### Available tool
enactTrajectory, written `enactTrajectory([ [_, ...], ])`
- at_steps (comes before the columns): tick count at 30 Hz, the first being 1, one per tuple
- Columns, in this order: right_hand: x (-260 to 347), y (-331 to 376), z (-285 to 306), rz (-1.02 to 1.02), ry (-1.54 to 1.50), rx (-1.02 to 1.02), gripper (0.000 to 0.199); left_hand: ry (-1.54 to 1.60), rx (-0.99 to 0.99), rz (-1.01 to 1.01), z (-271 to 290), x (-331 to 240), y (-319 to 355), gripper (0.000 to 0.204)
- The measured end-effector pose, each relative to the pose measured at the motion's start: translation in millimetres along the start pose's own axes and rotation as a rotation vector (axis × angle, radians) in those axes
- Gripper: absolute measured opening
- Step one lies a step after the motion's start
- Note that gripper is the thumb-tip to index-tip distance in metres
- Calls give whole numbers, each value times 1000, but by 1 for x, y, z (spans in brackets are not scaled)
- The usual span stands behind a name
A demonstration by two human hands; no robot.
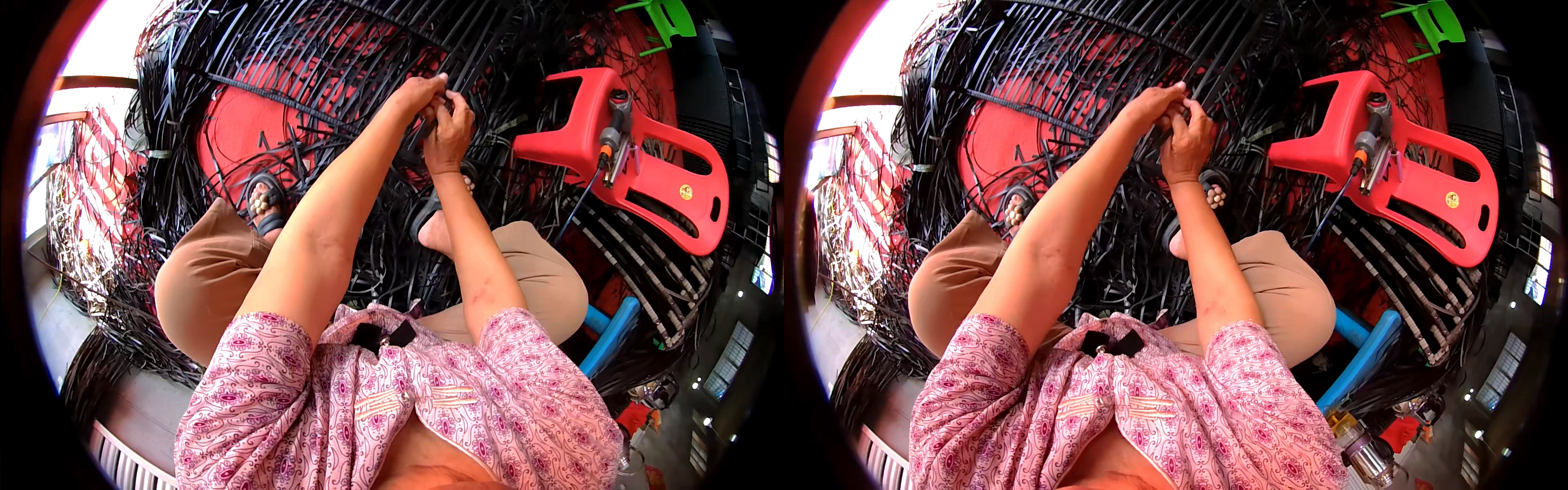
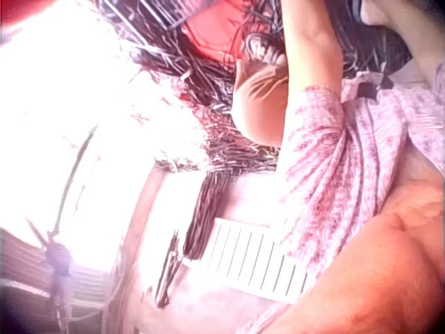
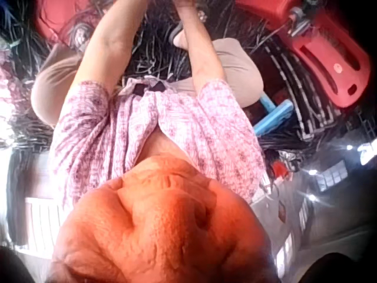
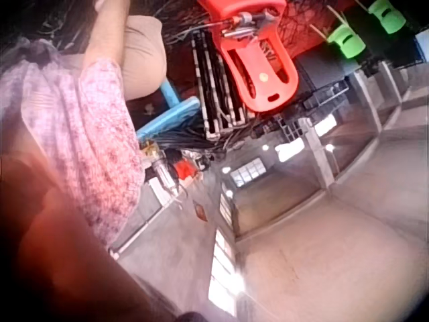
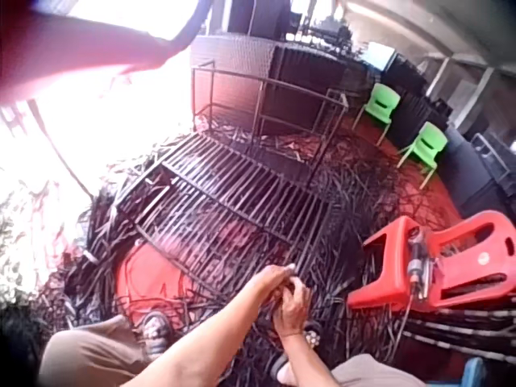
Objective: The person is assembling a rattan chair by hand, weaving black synthetic strips into the frame. They use a staple gun to secure the strips at various points during the process.
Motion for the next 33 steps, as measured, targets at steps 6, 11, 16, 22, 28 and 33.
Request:
enactTrajectory([
  [6, -13, 3, 3, 3, 44, 41, 42, 153, 43, 125, -24, -17, -24, 22],
  [11, -60, 30, -22, -375, -69, -74, 48, 314, -77, 67, -20, 2, -26, 19],
  [16, -79, 40, -69, -1084, -812, 181, 46, 300, -215, 0, -34, 9, -8, 24],
  [22, -79, 35, -83, -1334, -841, 91, 48, 200, -181, -76, -37, 1, -3, 24],
  [28, -87, 31, -88, -1164, -462, 27, 65, 123, -169, -228, -33, 12, -7, 19],
  [33, -65, 11, -68, -1158, -343, 129, 67, 144, -220, -307, -41, 17, -1, 21],
])
Point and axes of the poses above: each hand's wrist, its own y-axis away from the middle knuckle, its own z-axis out of the back of the hand, x = y × z, the point moved 2 cm from there along -y, towards the middle knuckle, and after that the axes turned 5 degrees about -z, right-handed, at the moved point
